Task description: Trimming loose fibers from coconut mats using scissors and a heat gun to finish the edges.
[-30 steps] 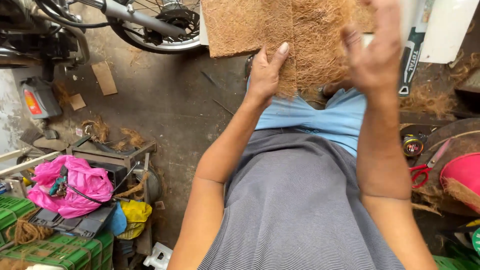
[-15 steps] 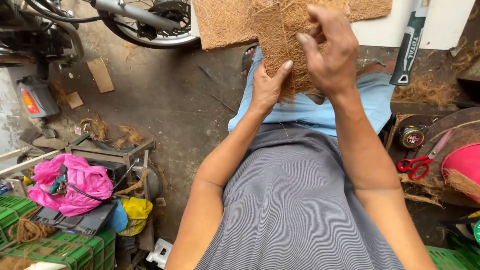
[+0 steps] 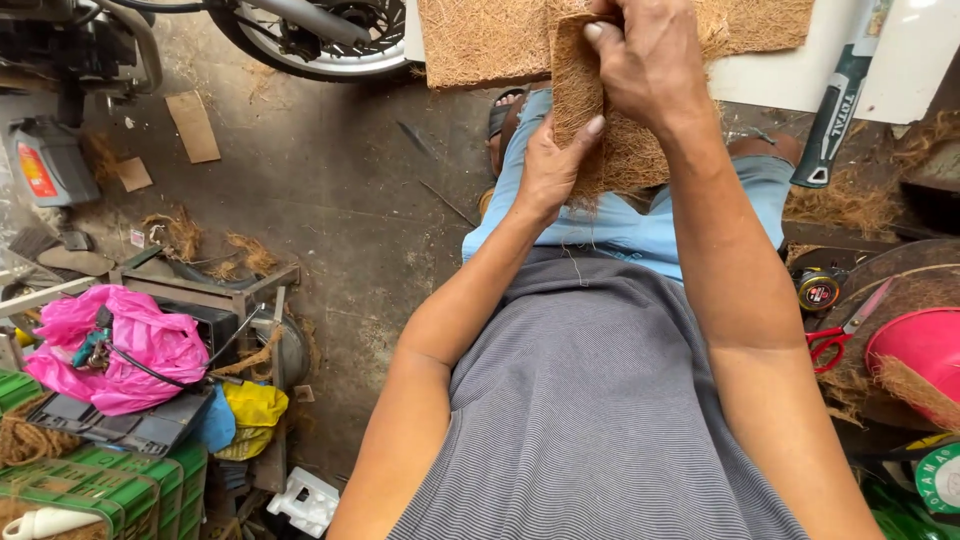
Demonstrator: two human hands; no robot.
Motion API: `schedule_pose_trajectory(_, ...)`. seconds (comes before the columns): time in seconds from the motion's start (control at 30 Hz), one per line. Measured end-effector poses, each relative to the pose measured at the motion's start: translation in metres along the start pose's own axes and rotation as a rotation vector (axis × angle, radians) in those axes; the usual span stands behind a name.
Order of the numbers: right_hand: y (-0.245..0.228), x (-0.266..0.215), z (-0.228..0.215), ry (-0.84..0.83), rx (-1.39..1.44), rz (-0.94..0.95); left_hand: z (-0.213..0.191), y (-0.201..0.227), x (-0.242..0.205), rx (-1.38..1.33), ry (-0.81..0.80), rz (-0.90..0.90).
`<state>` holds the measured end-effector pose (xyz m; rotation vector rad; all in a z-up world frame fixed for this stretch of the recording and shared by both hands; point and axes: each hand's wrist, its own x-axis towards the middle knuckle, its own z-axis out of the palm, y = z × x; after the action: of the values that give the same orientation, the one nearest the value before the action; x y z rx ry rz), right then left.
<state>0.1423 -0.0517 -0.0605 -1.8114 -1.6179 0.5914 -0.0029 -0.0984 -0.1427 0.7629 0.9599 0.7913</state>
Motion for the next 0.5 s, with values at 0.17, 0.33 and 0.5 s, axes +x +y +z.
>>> schedule_pose_trajectory(0.17, 0.005, -0.001, -0.003, -0.032, -0.024, -0.083, -0.002, -0.009, 0.002, -0.110, -0.039, -0.017)
schedule_pose_trajectory(0.33, 0.010, -0.001, -0.008, -0.048, -0.099, -0.172, -0.010, -0.018, 0.004, -0.226, -0.086, -0.058)
schedule_pose_trajectory(0.5, 0.023, 0.001, -0.003, -0.138, -0.106, -0.116, -0.013, -0.020, 0.008, -0.277, -0.112, -0.100)
